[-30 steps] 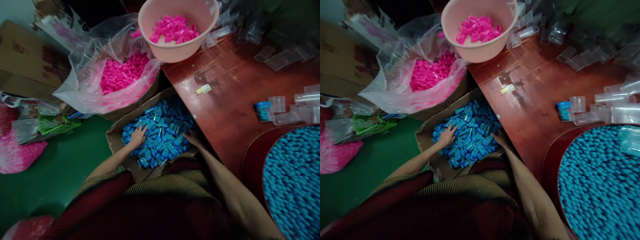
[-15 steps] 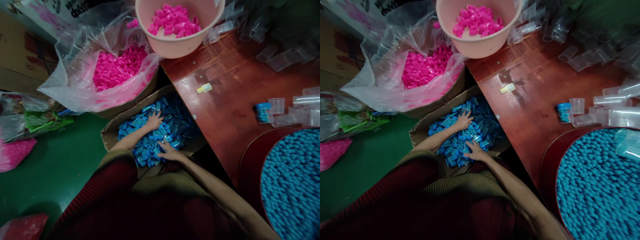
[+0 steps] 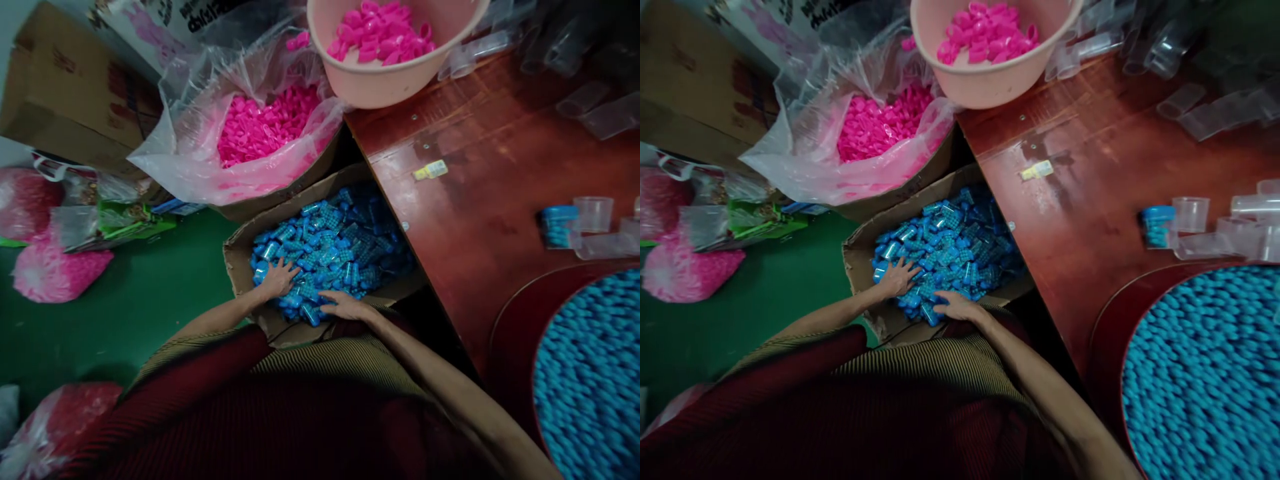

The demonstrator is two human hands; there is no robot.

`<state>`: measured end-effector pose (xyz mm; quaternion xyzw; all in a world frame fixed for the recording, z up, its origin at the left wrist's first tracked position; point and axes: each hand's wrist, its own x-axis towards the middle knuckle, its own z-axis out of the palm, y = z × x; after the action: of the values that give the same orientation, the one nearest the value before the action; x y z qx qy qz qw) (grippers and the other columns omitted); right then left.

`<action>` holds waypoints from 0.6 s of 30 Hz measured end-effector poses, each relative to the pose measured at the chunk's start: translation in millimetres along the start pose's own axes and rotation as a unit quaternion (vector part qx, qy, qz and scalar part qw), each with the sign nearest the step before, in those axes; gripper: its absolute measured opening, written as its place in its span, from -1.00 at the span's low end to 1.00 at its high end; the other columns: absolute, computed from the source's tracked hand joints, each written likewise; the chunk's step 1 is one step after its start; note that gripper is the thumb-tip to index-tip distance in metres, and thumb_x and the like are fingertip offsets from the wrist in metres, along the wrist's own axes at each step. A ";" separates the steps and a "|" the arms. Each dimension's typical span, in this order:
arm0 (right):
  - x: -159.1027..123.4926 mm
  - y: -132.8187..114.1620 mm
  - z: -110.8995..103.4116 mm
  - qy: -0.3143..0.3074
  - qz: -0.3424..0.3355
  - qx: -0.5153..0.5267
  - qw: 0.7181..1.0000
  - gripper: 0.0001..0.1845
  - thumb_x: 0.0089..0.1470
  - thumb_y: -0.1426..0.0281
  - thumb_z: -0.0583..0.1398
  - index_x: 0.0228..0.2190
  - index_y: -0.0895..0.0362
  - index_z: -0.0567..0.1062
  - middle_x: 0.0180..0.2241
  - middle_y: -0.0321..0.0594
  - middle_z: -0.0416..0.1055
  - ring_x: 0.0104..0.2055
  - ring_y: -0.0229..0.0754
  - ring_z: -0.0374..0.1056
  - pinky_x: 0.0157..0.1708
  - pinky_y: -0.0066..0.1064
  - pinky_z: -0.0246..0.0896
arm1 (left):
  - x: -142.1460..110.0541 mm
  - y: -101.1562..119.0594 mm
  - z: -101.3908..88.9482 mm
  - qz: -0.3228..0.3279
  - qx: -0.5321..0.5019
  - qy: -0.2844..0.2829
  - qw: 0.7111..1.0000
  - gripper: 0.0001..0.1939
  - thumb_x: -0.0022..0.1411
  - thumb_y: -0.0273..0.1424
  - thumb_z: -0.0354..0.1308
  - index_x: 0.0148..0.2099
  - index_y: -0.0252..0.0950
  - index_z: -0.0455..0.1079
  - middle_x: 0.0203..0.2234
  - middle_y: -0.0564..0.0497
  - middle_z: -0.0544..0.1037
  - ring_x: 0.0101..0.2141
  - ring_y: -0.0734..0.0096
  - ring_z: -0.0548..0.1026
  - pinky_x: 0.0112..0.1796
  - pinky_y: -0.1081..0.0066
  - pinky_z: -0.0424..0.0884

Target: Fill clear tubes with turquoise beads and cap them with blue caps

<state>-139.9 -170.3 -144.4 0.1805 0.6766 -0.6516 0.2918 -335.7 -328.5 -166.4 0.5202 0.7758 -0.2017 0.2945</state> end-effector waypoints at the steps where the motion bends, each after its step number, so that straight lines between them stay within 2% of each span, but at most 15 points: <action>1: -5.5 -0.5 -5.9 0.030 -0.010 -0.005 0.999 -0.42 0.04 0.30 0.20 0.11 0.08 0.33 0.16 -0.15 0.27 0.21 -0.03 0.16 0.19 -0.14 0.02 | -4.6 -2.3 3.6 -0.020 0.000 -0.012 1.000 -0.44 0.19 -0.24 0.03 0.25 -0.08 0.15 0.22 -0.18 0.18 0.20 -0.27 0.05 0.00 -0.23 0.16; 4: -33.1 -4.7 -25.6 0.114 -0.066 -0.004 0.991 -0.47 0.09 0.27 0.15 0.11 0.10 0.33 0.15 -0.09 0.28 0.18 -0.03 0.20 0.15 -0.10 0.08 | -10.2 0.8 4.0 -0.083 0.004 -0.025 0.996 -0.36 0.17 -0.23 0.05 0.29 -0.17 0.07 0.21 -0.26 0.18 0.13 -0.32 0.17 -0.07 -0.23 0.21; 6: -59.5 -11.1 -34.3 0.157 -0.110 0.017 0.981 -0.47 0.12 0.23 0.13 0.12 0.06 0.31 0.11 -0.11 0.33 0.14 -0.05 0.25 0.12 -0.09 0.14 | -7.3 16.2 -2.6 -0.091 0.011 0.016 0.996 -0.37 0.22 -0.26 -0.03 0.32 -0.22 0.00 0.21 -0.30 0.16 0.14 -0.26 0.16 -0.02 -0.20 0.19; 7: -73.9 -15.5 -35.8 0.174 -0.129 0.027 0.976 -0.47 0.12 0.22 0.13 0.12 0.04 0.31 0.10 -0.13 0.34 0.13 -0.06 0.27 0.10 -0.10 0.16 | -4.6 28.4 -6.4 -0.072 0.011 0.044 0.996 -0.40 0.25 -0.28 -0.08 0.32 -0.22 0.00 0.22 -0.28 0.15 0.18 -0.20 0.13 0.03 -0.16 0.15; 9: -101.7 -27.0 -33.3 0.197 -0.158 0.045 0.967 -0.51 0.14 0.23 0.12 0.10 0.02 0.33 0.08 -0.17 0.36 0.10 -0.11 0.30 0.09 -0.15 0.19 | 0.6 58.8 -12.0 0.025 0.004 0.087 0.996 -0.46 0.29 -0.28 -0.14 0.30 -0.15 0.05 0.26 -0.16 0.11 0.24 -0.04 0.05 0.12 -0.06 0.08; 11: -125.0 -39.7 -27.4 0.200 -0.180 0.059 0.961 -0.55 0.14 0.28 0.12 0.08 -0.01 0.35 0.06 -0.22 0.39 0.04 -0.15 0.35 0.05 -0.22 0.24 | 3.3 87.3 -12.5 0.182 0.002 0.060 0.981 -0.46 0.25 -0.29 -0.07 0.28 -0.06 0.09 0.27 -0.07 0.13 0.25 0.01 0.03 0.15 -0.04 0.06; 12: -134.9 -45.1 -25.3 0.204 -0.186 0.061 0.959 -0.56 0.14 0.30 0.12 0.07 -0.02 0.36 0.04 -0.23 0.41 0.03 -0.16 0.36 0.04 -0.25 0.24 | 4.0 97.0 -10.7 0.231 0.007 0.041 0.972 -0.47 0.24 -0.32 -0.07 0.27 -0.02 0.11 0.26 -0.02 0.14 0.26 0.02 0.03 0.16 -0.05 0.04; 13: -144.2 -49.1 -24.4 0.209 -0.190 0.056 0.958 -0.55 0.13 0.31 0.13 0.07 -0.02 0.36 0.04 -0.24 0.41 0.03 -0.16 0.35 0.05 -0.27 0.23 | 4.7 102.2 -8.1 0.237 0.018 0.029 0.971 -0.49 0.26 -0.37 -0.11 0.25 -0.03 0.14 0.25 -0.01 0.17 0.26 0.02 0.05 0.16 -0.08 0.02; 16: -177.4 -49.6 -26.4 0.246 -0.181 0.033 0.952 -0.53 0.12 0.27 0.15 0.08 0.00 0.36 0.04 -0.22 0.41 0.06 -0.15 0.33 0.06 -0.30 0.20 | 10.0 93.1 -1.8 0.191 0.073 -0.001 0.979 -0.44 0.20 -0.53 -0.20 0.22 -0.17 0.23 0.17 -0.12 0.31 0.26 -0.04 0.03 0.15 -0.17 -0.03; 18: -206.5 -40.2 -26.9 0.283 -0.165 0.029 0.944 -0.52 0.13 0.23 0.15 0.09 0.02 0.36 0.05 -0.20 0.40 0.06 -0.15 0.32 0.06 -0.30 0.19 | 15.2 76.2 -5.1 0.202 0.083 -0.006 0.976 -0.44 0.19 -0.51 -0.20 0.22 -0.21 0.24 0.20 -0.16 0.26 0.27 -0.07 0.01 0.12 -0.20 0.01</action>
<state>-11.5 -119.2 16.5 0.2518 0.7327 -0.6316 -0.0286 -270.7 -286.2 -173.2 0.6878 0.6334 -0.2049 0.2894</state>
